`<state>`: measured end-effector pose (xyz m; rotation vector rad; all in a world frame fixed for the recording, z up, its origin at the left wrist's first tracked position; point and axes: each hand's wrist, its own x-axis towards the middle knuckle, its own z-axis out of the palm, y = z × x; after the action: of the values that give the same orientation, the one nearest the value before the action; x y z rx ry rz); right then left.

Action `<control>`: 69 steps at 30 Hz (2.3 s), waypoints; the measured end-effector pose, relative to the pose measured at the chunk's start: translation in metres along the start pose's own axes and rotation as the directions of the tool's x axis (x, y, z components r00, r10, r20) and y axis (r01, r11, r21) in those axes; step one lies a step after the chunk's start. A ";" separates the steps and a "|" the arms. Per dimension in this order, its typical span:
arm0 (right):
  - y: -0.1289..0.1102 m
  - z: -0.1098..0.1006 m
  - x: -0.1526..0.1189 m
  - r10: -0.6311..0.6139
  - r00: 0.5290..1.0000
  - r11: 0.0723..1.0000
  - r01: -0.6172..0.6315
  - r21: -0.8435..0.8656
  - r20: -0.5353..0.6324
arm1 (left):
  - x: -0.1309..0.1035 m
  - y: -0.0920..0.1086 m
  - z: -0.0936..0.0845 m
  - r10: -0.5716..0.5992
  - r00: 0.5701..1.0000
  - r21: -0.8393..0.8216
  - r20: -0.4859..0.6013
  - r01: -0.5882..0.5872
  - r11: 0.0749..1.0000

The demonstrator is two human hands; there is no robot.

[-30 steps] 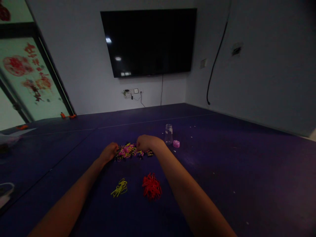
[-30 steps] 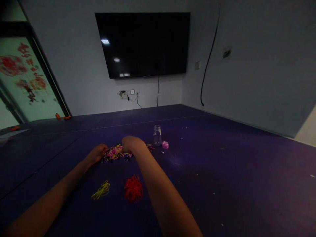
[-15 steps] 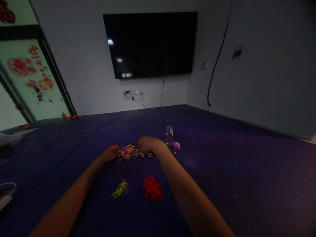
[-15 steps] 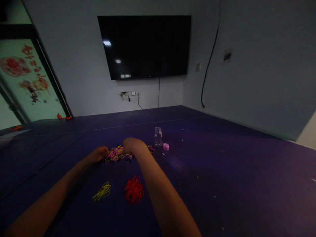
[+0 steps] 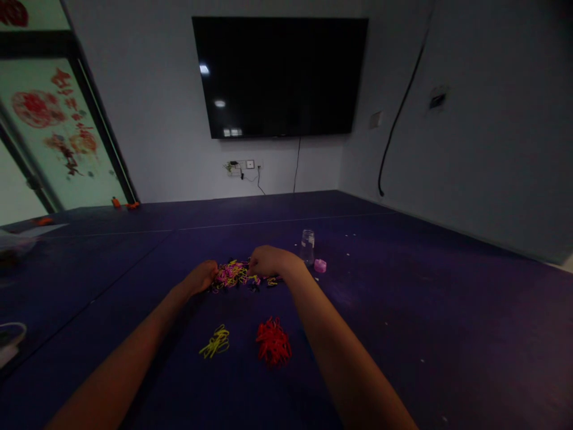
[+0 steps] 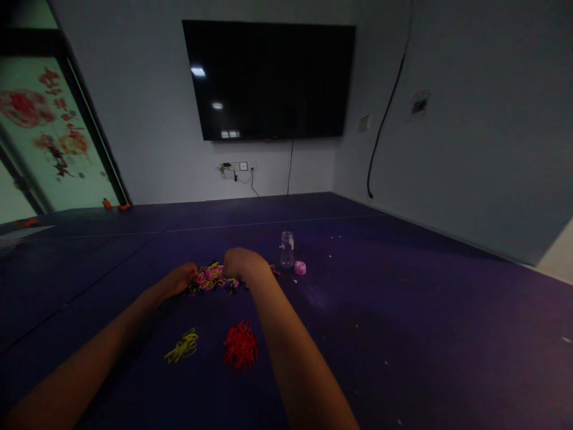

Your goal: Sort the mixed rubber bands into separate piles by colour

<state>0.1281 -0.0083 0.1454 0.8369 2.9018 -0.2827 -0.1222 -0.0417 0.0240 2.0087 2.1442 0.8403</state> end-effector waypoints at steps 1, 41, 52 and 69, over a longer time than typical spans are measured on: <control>0.001 0.000 0.000 -0.003 1.000 1.000 0.003 0.001 -0.002 | 0.000 0.002 -0.005 -0.002 1.000 0.009 -0.002 0.002 1.000; 0.005 0.003 0.005 -0.019 1.000 0.999 0.018 0.040 0.019 | -0.122 0.095 -0.002 -0.142 0.990 -0.523 -0.024 0.109 0.845; 0.007 0.034 0.031 0.182 0.972 0.983 -0.184 0.001 -0.146 | -0.108 0.072 -0.002 0.025 0.944 -0.110 -0.329 -0.065 0.992; 0.003 0.081 0.054 0.245 0.920 0.969 -0.242 0.049 -0.307 | -0.062 0.036 0.009 0.178 0.862 0.222 -0.474 -0.079 0.972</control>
<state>0.0888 0.0051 0.0579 1.3429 3.0277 -0.1532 -0.0774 -0.0980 0.0132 2.2479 2.4494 1.3402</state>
